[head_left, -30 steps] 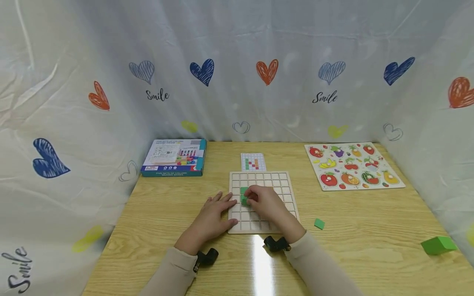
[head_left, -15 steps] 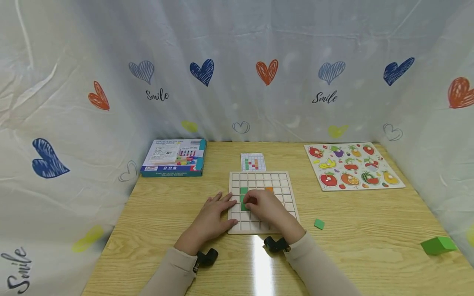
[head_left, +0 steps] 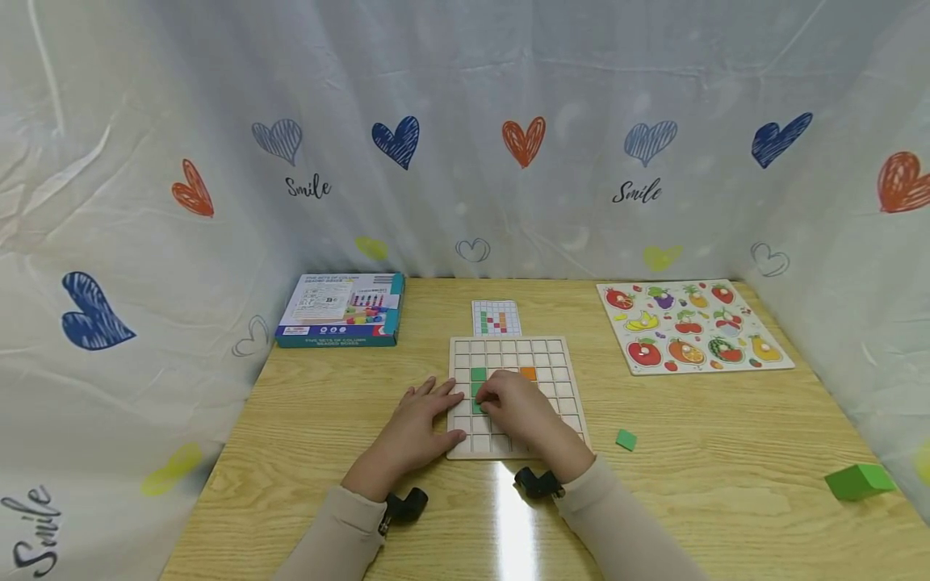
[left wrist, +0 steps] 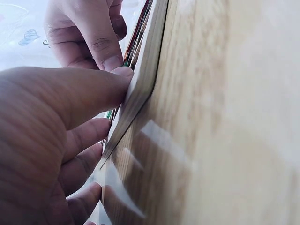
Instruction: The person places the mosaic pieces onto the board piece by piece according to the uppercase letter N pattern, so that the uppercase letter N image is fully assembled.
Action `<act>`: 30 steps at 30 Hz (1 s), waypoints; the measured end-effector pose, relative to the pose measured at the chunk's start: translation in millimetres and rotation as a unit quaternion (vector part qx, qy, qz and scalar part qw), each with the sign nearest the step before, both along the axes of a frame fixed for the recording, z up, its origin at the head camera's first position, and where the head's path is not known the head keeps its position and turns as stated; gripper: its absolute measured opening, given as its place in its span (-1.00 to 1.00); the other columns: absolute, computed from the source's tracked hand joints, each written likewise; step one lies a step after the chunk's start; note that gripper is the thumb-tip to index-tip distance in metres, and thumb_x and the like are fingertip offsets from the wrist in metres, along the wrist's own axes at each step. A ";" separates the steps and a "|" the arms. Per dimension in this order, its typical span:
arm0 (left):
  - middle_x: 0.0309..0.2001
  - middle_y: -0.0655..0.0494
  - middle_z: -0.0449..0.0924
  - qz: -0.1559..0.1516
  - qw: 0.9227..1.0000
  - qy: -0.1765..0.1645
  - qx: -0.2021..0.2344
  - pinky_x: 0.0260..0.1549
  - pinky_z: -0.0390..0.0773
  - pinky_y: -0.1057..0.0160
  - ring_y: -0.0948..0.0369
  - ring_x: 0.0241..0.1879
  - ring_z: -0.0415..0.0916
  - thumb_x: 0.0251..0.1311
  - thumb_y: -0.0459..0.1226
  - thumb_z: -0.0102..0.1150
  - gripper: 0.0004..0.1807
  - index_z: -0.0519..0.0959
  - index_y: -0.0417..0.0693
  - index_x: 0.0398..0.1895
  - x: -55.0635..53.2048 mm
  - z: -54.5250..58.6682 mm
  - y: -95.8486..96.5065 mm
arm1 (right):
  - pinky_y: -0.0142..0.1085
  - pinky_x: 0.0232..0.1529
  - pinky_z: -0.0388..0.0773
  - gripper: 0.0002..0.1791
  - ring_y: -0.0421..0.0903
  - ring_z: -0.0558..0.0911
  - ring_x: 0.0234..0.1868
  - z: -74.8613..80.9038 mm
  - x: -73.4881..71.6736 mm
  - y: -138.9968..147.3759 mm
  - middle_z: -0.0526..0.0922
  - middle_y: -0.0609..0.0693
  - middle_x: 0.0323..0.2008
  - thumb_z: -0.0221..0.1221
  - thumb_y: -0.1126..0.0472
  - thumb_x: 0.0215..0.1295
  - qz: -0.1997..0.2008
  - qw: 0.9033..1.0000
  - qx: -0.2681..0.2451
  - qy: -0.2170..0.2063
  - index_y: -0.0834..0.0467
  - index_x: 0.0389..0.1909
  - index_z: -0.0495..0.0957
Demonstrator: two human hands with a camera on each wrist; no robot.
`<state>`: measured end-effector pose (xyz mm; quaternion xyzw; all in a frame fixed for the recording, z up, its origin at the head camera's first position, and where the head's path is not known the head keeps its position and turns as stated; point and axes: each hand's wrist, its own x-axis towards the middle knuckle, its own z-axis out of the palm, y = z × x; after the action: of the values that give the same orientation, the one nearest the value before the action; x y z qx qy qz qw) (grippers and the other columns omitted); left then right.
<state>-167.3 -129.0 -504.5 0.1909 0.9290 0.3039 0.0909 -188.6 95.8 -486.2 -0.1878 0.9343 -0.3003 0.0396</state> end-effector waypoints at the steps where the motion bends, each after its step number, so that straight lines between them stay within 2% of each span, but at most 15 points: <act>1: 0.67 0.11 0.33 0.000 1.000 0.000 -0.001 0.72 -0.08 -0.33 -0.14 0.75 0.03 0.36 -0.03 0.48 -0.31 0.58 0.10 0.53 -0.1 -0.1 0.1 | -0.09 0.05 0.72 -0.94 -0.16 0.67 -0.12 0.5 0.4 0.1 0.72 -0.13 -0.21 0.42 0.29 0.43 0.000 1.000 0.001 -0.001 0.06 -0.23 0.83; 7: 0.67 0.11 0.33 0.006 1.000 -0.004 0.001 0.73 -0.09 -0.31 -0.12 0.76 0.02 0.37 -0.03 0.47 -0.32 0.58 0.09 0.53 -0.6 -0.1 0.5 | -0.05 0.10 0.71 -0.92 -0.13 0.67 -0.11 8.4 1.7 8.7 0.73 -0.12 -0.18 0.38 0.28 0.47 -0.023 1.000 -0.021 0.000 0.05 -0.23 0.81; 12: 0.68 0.13 0.32 0.007 1.000 -0.011 -0.003 0.73 -0.10 -0.30 -0.10 0.76 0.00 0.37 -0.01 0.47 -0.31 0.57 0.09 0.54 0.0 0.4 1.1 | -0.02 0.15 0.68 -0.95 -0.09 0.69 -0.03 11.5 0.6 31.7 0.77 -0.10 -0.12 0.38 0.24 0.49 -0.051 0.998 -0.044 0.010 0.05 -0.18 0.81; 18: 0.69 0.15 0.31 0.008 1.000 -0.012 -0.002 0.74 -0.11 -0.28 -0.09 0.77 -0.01 0.38 -0.01 0.46 -0.31 0.56 0.11 0.55 0.1 -1.0 1.0 | -0.16 -0.09 0.54 -0.90 -0.04 0.54 -0.16 18.2 3.6 75.4 0.75 0.00 -0.07 0.35 0.22 0.52 -0.099 0.993 -0.072 0.003 0.12 -0.06 0.78; 21: 0.68 0.13 0.31 0.006 1.000 -0.009 -0.001 0.74 -0.10 -0.29 -0.10 0.76 -0.01 0.37 -0.02 0.47 -0.31 0.57 0.09 0.54 0.2 -1.4 0.7 | -0.22 -0.15 0.47 -0.84 -0.04 0.49 -0.19 23.7 8.2 101.3 0.72 0.03 -0.09 0.34 0.22 0.54 -0.111 0.991 -0.072 -0.013 0.18 0.01 0.75; 24: 0.68 0.13 0.32 0.005 1.000 -0.008 -0.003 0.73 -0.10 -0.30 -0.11 0.76 0.00 0.37 -0.02 0.47 -0.31 0.57 0.09 0.54 0.0 -1.8 0.6 | -0.27 -0.24 0.45 -0.79 -0.05 0.46 -0.24 26.2 14.0 127.4 0.69 0.04 -0.13 0.34 0.21 0.54 -0.108 0.991 -0.068 -0.043 0.23 0.06 0.72; 30: 0.68 0.14 0.31 0.005 1.000 -0.010 -0.003 0.73 -0.11 -0.30 -0.10 0.76 -0.01 0.37 -0.01 0.47 -0.30 0.57 0.10 0.55 -0.2 -3.0 0.5 | -0.31 -0.37 0.48 -0.71 -0.06 0.49 -0.30 19.3 30.5 170.0 0.62 0.02 -0.23 0.41 0.11 0.49 -0.112 0.988 -0.054 -0.097 0.23 0.03 0.69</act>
<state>-167.5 -128.4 -507.4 0.1832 0.9297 0.3036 0.0992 -158.1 265.9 -466.9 -0.0542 0.9235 -0.3698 0.0859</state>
